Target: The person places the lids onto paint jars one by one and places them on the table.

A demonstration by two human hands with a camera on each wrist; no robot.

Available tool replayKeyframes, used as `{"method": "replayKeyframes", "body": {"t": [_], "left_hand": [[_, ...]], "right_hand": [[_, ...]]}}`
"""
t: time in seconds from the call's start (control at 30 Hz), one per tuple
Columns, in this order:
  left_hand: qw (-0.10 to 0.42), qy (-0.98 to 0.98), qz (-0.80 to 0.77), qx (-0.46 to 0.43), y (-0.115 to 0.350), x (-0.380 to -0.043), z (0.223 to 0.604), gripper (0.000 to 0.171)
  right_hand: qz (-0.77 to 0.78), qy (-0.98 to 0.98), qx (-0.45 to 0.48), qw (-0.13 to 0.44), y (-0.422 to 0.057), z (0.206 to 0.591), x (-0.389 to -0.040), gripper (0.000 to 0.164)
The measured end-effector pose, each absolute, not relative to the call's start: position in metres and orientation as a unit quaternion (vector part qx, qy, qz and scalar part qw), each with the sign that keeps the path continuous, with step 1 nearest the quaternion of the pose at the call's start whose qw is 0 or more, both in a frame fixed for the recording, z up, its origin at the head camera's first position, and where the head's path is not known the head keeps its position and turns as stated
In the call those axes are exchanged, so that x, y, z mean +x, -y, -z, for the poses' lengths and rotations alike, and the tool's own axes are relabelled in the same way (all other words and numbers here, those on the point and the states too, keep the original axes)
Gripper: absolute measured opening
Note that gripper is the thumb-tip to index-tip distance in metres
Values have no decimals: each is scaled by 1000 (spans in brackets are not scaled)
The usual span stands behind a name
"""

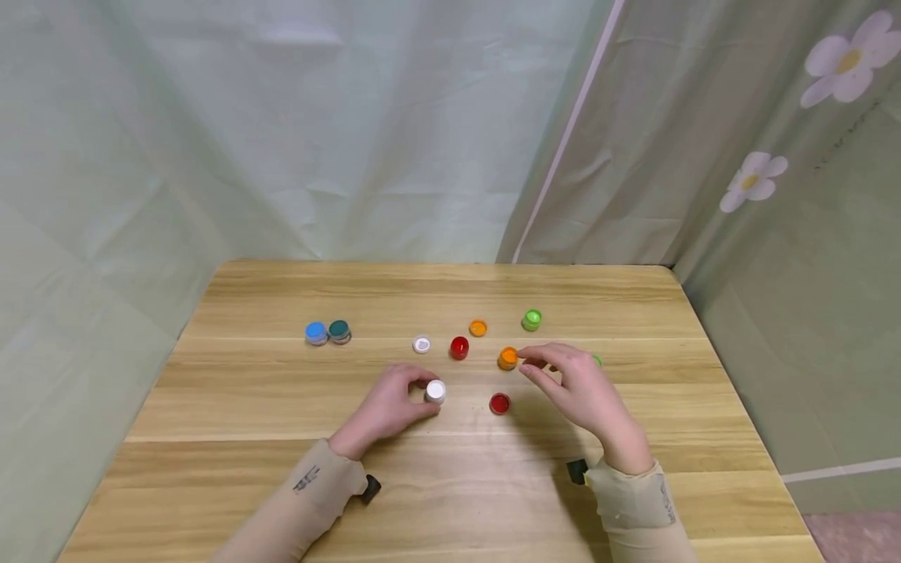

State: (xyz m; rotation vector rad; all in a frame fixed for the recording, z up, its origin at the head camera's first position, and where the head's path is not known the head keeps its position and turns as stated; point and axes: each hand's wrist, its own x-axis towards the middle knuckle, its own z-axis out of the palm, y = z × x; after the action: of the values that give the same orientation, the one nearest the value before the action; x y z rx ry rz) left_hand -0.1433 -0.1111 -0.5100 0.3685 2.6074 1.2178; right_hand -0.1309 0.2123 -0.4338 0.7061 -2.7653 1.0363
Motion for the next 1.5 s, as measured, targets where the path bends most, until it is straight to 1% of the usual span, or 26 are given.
{"method": "replayKeyframes", "body": {"t": [0.37, 0.47, 0.63, 0.77, 0.93, 1.03, 1.13, 1.3, 1.5], "left_hand": [[123, -882, -442, 106, 114, -142, 511, 30], [121, -872, -465, 95, 117, -141, 508, 30], [91, -846, -517, 97, 131, -142, 495, 35], [59, -825, -551, 110, 144, -143, 482, 37], [13, -795, -593, 125, 154, -142, 471, 37], [0, -778, -615, 131, 159, -141, 468, 37], [-5, -768, -626, 135, 163, -141, 466, 38], [-15, -764, -628, 147, 170, -142, 464, 39], [-34, -755, -639, 142, 172, -143, 465, 41]], "right_hand": [[-338, 910, 235, 53, -208, 435, -133, 25], [-339, 909, 236, 51, -205, 434, -133, 26], [-341, 906, 246, 40, -195, 434, -138, 26], [-348, 902, 256, 7, -182, 437, -147, 26], [-347, 899, 263, -43, -158, 444, -162, 27], [-332, 903, 267, -55, -142, 447, -172, 26], [-305, 908, 282, -53, -125, 448, -181, 25], [-248, 918, 309, -33, -99, 448, -197, 25], [-129, 947, 291, -33, -67, 453, -213, 31]]}}
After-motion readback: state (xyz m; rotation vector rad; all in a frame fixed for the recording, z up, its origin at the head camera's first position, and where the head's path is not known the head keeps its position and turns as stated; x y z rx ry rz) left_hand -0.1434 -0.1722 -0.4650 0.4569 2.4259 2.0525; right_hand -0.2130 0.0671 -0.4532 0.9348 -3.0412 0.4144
